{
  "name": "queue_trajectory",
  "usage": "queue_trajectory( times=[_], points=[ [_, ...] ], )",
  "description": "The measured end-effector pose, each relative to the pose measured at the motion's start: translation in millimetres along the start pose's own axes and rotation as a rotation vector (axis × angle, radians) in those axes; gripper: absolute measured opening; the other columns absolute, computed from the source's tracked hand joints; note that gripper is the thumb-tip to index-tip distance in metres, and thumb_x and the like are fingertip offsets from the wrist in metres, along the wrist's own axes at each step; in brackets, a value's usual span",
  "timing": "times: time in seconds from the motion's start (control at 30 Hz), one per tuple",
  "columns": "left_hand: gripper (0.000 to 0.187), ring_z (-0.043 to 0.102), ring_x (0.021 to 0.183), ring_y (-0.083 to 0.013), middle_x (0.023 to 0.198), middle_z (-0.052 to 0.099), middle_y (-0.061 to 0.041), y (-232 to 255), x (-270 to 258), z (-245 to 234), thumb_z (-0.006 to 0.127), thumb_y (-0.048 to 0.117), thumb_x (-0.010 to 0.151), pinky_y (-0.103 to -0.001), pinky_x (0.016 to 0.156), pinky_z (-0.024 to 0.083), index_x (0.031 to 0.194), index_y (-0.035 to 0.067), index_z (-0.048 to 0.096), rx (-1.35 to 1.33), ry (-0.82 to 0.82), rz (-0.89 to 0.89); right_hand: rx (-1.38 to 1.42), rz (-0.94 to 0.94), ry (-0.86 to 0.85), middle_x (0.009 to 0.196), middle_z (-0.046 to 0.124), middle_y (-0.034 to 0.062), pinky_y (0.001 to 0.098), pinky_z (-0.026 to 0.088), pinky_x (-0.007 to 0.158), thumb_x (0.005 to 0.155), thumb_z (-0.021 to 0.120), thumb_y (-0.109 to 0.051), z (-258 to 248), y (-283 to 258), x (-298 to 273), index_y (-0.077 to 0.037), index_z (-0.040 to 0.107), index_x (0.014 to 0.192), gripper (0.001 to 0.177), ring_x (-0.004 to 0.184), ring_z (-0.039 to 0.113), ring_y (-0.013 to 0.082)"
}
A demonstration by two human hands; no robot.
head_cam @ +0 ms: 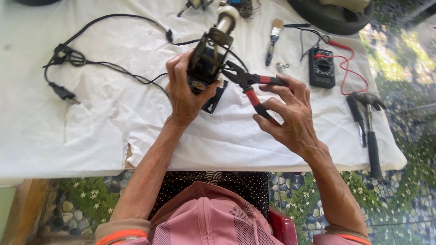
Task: The person holds a black electrical device and uses a screwdriver to tighten a screw on its side. They briefly pick up a multimeter from the table before returning to the device. The person then uses pliers to adjust a component on the device.
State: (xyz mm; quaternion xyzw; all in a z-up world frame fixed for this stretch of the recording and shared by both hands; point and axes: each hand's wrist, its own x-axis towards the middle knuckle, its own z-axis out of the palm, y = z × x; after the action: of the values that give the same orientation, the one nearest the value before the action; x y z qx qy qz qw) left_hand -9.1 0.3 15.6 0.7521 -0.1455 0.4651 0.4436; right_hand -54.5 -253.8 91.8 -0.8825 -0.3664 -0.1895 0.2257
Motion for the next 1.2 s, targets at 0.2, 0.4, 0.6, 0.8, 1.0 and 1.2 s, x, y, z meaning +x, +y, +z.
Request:
queue_trajectory(
  times=[0.2,0.4,0.6,0.8,1.0,1.2],
  points=[
    [0.071,0.057,0.117,-0.0331,0.123,0.051,-0.017,-0.4,2.3,1.3,0.079,0.047,0.091,-0.044,0.092,0.059,0.134,0.000,0.048,0.007,0.018,0.034,-0.349,-0.130,0.053,0.128,0.066,0.0153,0.0571,0.036,0.100,0.084,0.089,-0.028,-4.7,-3.0,4.0,-0.012,0.069,0.091,0.026,0.139,0.041,0.0404],
    [0.078,0.062,0.100,-0.0331,0.119,0.048,-0.016,-13.8,2.4,6.3,0.079,0.051,0.093,-0.039,0.079,0.062,0.138,-0.004,0.048,0.022,0.056,0.120,-0.394,-0.135,0.195,0.119,0.072,0.0119,0.0577,0.038,0.104,0.077,0.091,-0.024,11.7,2.9,1.5,-0.014,0.074,0.086,0.021,0.136,0.049,0.0417],
    [0.077,0.061,0.098,-0.0331,0.119,0.045,-0.016,-14.2,0.5,6.5,0.080,0.049,0.092,-0.040,0.079,0.063,0.138,-0.003,0.047,0.020,0.048,0.095,-0.135,-0.038,0.111,0.115,0.073,0.0095,0.0527,0.038,0.104,0.081,0.087,-0.025,12.3,10.5,0.1,-0.015,0.076,0.083,0.015,0.132,0.050,0.0379],
    [0.078,0.062,0.099,-0.0325,0.116,0.046,-0.015,-14.0,3.6,8.7,0.073,0.057,0.094,-0.038,0.079,0.062,0.136,-0.004,0.049,0.049,0.070,0.126,0.348,0.211,-0.021,0.108,0.075,0.0082,0.0507,0.038,0.107,0.085,0.083,-0.025,11.5,14.5,-0.7,-0.015,0.079,0.085,0.011,0.123,0.058,0.0324],
    [0.080,0.063,0.105,-0.0350,0.116,0.054,-0.017,-17.3,-0.8,10.0,0.070,0.063,0.092,-0.038,0.083,0.060,0.131,-0.005,0.054,0.093,0.139,0.132,0.506,0.310,-0.071,0.101,0.075,0.0096,0.0476,0.041,0.112,0.088,0.081,-0.025,13.7,16.4,-6.3,-0.012,0.079,0.088,0.014,0.122,0.064,0.0301],
    [0.078,0.064,0.113,-0.0293,0.123,0.054,-0.011,-17.5,-4.1,13.3,0.079,0.053,0.087,-0.040,0.093,0.060,0.139,0.003,0.050,0.031,0.120,0.076,0.118,0.136,0.022,0.119,0.073,0.0100,0.0496,0.035,0.111,0.089,0.080,-0.030,8.7,1.0,-5.0,-0.012,0.077,0.089,0.019,0.134,0.052,0.0351]
  ],
)
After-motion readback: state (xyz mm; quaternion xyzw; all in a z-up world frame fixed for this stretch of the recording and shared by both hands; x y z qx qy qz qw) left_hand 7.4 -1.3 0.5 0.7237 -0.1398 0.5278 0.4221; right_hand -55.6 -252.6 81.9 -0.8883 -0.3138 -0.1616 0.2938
